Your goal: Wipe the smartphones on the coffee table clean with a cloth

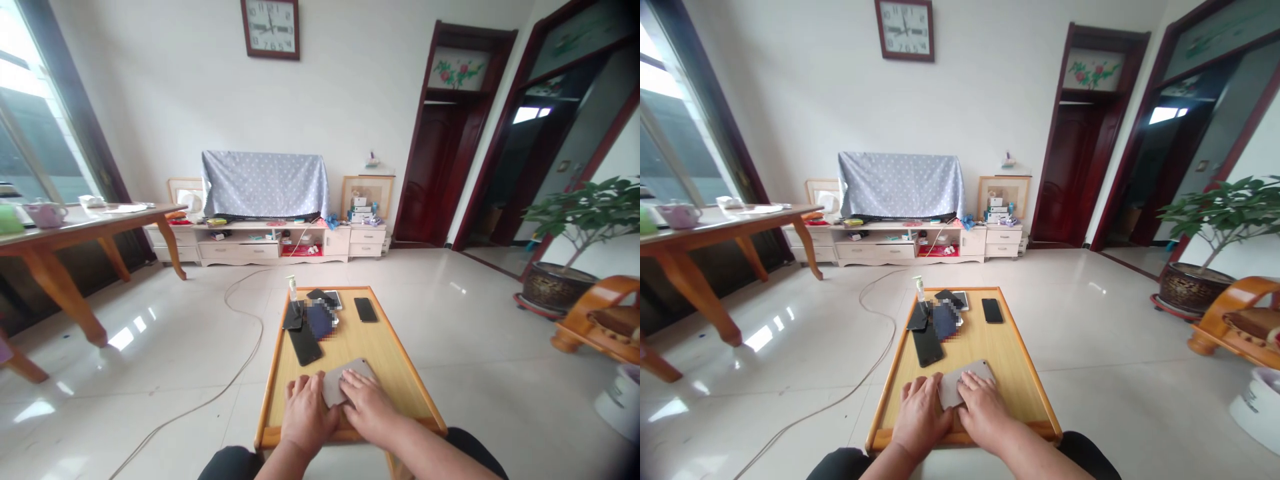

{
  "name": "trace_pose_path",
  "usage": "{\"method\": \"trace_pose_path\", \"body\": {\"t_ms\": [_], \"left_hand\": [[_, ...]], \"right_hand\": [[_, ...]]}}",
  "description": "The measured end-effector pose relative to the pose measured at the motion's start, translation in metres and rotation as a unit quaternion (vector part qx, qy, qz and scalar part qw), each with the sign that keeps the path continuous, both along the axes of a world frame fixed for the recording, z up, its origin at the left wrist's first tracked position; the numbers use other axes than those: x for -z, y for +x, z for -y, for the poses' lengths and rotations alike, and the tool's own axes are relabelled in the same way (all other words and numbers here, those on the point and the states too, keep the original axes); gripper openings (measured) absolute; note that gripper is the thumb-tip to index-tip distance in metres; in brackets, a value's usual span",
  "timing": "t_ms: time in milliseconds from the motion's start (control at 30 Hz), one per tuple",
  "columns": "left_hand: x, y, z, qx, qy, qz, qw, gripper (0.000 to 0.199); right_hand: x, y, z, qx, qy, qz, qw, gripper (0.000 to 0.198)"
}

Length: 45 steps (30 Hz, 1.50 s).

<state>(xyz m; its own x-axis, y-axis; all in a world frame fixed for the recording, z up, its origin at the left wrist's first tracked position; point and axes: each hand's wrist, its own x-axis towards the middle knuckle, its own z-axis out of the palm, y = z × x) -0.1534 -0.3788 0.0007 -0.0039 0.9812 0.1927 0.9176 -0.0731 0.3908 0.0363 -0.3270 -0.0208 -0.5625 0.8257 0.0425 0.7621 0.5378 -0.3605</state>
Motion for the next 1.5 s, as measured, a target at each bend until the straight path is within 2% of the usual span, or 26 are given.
{"method": "trace_pose_path", "body": {"t_ms": [167,300,400,500,700,800,1000,1167,1300,1367,1433,1500], "left_hand": [[0.007,-0.004,0.000,0.028,0.004,0.005,1.000,0.057],[0.016,-0.007,-0.001,0.044,0.015,0.011,0.999,0.067],[0.019,-0.008,-0.001,0.044,0.010,0.009,0.999,0.072],[0.018,-0.008,0.000,0.041,0.010,0.006,0.999,0.069],[0.018,-0.008,-0.001,0.042,0.026,0.006,0.999,0.061],[0.018,-0.007,-0.002,0.047,0.032,0.007,0.998,0.058],[0.019,-0.004,-0.005,0.062,0.031,-0.002,0.998,0.060],[0.019,-0.005,-0.007,0.089,0.038,-0.016,0.995,0.059],[0.015,-0.005,-0.006,0.098,0.046,-0.016,0.994,0.061],[0.013,-0.004,-0.006,0.098,0.046,-0.014,0.994,0.065],[0.012,-0.004,-0.006,0.096,0.046,-0.012,0.994,0.069],[0.011,-0.003,-0.006,0.088,0.046,-0.011,0.995,0.072]], "right_hand": [[-0.023,0.004,-0.013,-0.007,-0.015,0.012,1.000,0.065],[-0.030,0.012,-0.022,0.022,0.019,0.014,0.999,0.057],[-0.026,0.022,-0.028,0.095,0.049,0.023,0.994,0.047],[-0.020,0.039,-0.039,0.175,0.056,0.041,0.982,0.038],[-0.007,0.071,-0.058,0.293,0.040,0.091,0.951,0.025],[-0.003,0.074,-0.057,0.334,0.009,0.057,0.941,0.026],[0.004,0.067,-0.046,0.319,-0.032,0.001,0.947,0.026],[0.010,0.068,-0.034,0.328,-0.054,-0.042,0.942,0.022],[0.016,0.050,-0.022,0.307,-0.169,-0.190,0.917,0.023],[0.021,0.035,-0.016,0.295,-0.206,-0.233,0.904,0.022],[0.026,0.022,-0.011,0.277,-0.210,-0.246,0.905,0.020],[0.029,0.015,-0.009,0.266,-0.182,-0.259,0.911,0.019]]}}
